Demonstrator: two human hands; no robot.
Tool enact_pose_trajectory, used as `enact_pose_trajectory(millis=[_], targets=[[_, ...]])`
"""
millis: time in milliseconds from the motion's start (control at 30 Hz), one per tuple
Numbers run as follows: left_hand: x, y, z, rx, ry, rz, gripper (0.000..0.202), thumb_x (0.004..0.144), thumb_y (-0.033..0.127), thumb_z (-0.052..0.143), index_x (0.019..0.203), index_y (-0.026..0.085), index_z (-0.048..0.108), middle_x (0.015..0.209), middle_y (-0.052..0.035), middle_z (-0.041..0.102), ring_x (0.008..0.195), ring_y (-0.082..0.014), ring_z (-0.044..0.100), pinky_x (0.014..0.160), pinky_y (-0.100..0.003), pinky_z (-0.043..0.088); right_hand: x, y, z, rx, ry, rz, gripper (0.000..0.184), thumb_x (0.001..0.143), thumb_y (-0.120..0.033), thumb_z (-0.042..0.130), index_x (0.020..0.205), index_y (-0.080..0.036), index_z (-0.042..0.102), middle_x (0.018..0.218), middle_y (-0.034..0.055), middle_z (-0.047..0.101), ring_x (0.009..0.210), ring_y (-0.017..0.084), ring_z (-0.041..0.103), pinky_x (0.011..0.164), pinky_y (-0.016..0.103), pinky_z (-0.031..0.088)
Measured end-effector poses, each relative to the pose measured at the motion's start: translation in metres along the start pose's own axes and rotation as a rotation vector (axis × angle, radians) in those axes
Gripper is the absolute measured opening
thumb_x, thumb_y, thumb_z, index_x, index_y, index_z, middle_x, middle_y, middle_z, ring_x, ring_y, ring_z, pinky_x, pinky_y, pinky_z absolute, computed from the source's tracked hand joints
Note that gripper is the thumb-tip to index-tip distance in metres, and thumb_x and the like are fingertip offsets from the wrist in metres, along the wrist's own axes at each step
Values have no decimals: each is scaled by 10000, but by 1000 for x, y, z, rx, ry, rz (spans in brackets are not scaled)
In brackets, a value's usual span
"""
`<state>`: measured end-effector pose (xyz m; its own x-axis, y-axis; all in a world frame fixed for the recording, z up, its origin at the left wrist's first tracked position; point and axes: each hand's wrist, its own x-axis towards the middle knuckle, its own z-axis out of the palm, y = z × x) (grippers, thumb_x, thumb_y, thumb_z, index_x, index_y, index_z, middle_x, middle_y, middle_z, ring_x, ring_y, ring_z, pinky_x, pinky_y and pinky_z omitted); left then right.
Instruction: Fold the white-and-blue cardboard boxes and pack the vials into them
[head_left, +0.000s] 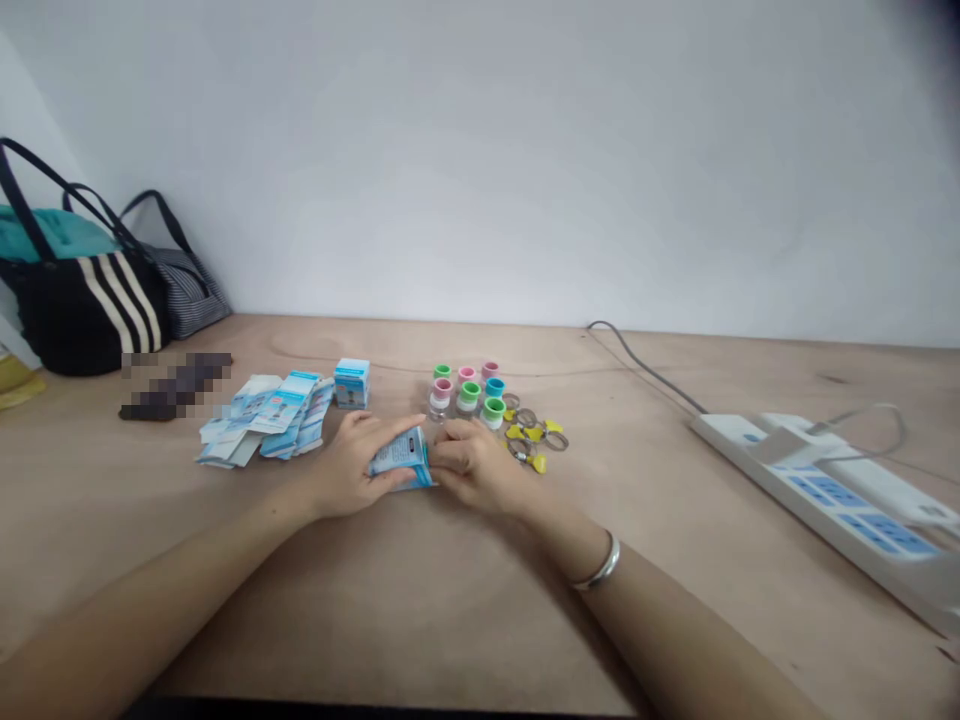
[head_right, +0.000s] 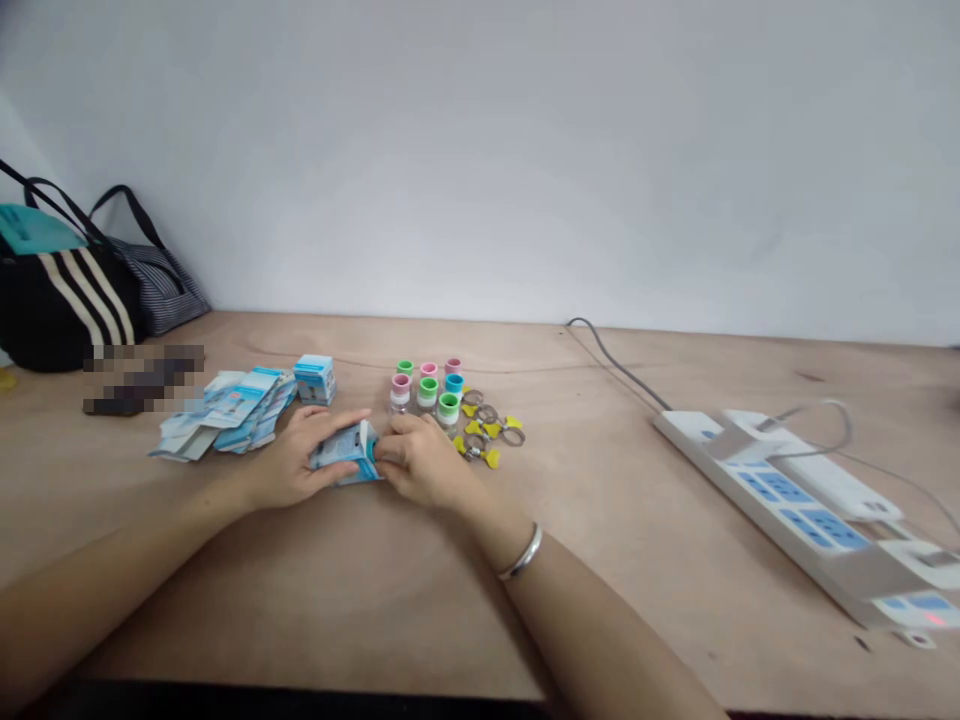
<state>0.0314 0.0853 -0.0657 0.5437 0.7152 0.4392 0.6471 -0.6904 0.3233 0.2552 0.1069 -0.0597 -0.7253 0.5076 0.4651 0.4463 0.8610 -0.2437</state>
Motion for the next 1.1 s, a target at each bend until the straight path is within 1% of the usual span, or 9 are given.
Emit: enact_pose_trajectory(millis=[133,233,367,500,600,700,800,933,1100], targets=[[0,-3,-2,20,-37,-59,579,831,407,562,1364,271,381,1224,-56,606,1013,-214,584,997,-403,317,-2,2,-14,79,14,76,79,801,-185,589,781,-162,661,710,21,539,663,134,493,615,245,355],[1,-2,-4,25,-56,-53,580,824,410,573,1359,275,396,1204,-55,614,1013,-216,580,1000,-400,306,-2,5,-25,83,-10,102,82,796,-165,571,774,-160,650,692,19,548,669,140,495,620,252,354],[1,0,-5,26,-65,-43,574,831,414,562,1363,287,386,1240,-53,594,1035,-222,572,990,-399,308,-1,6,-35,-22,-14,108,79,776,-202,589,707,-166,601,693,23,565,719,163,502,675,287,334],[0,0,-6,18,-83,-41,566,839,408,553,1366,303,374,1288,-44,565,1050,-224,563,994,-411,299,-2,8,-42,-123,-20,117,61,757,-226,589,729,-176,568,753,27,580,774,179,499,716,308,310],[-3,-4,-7,24,-84,-53,567,828,400,567,1357,292,394,1205,-49,614,1039,-226,568,986,-410,306,-3,15,-49,-125,-7,118,103,770,-243,564,693,-179,540,742,31,572,763,178,491,709,303,313],[-4,-7,-8,27,-84,-70,590,805,413,592,1351,288,408,1112,-40,646,1008,-225,577,975,-403,317,-4,24,-53,-139,80,147,169,799,-273,541,659,-178,530,717,37,567,731,172,488,700,299,317],[-3,-9,-8,23,-99,-66,601,794,422,604,1348,291,414,1085,-33,650,992,-220,577,988,-410,302,-6,26,-51,-226,143,182,154,801,-283,553,692,-176,569,753,45,587,742,172,495,714,305,309],[-3,-8,-7,20,-104,-70,609,787,421,613,1348,289,415,1104,-38,643,997,-220,572,988,-407,303,-4,22,-39,-428,155,182,90,803,-246,562,778,-188,625,824,53,622,803,185,503,765,331,278],[-3,-5,-8,9,-98,-72,587,797,406,608,1340,278,425,1136,-51,637,1026,-227,568,1001,-416,307,-1,18,-30,-603,201,156,130,854,-248,523,823,-175,625,822,65,642,795,179,512,750,321,271]])
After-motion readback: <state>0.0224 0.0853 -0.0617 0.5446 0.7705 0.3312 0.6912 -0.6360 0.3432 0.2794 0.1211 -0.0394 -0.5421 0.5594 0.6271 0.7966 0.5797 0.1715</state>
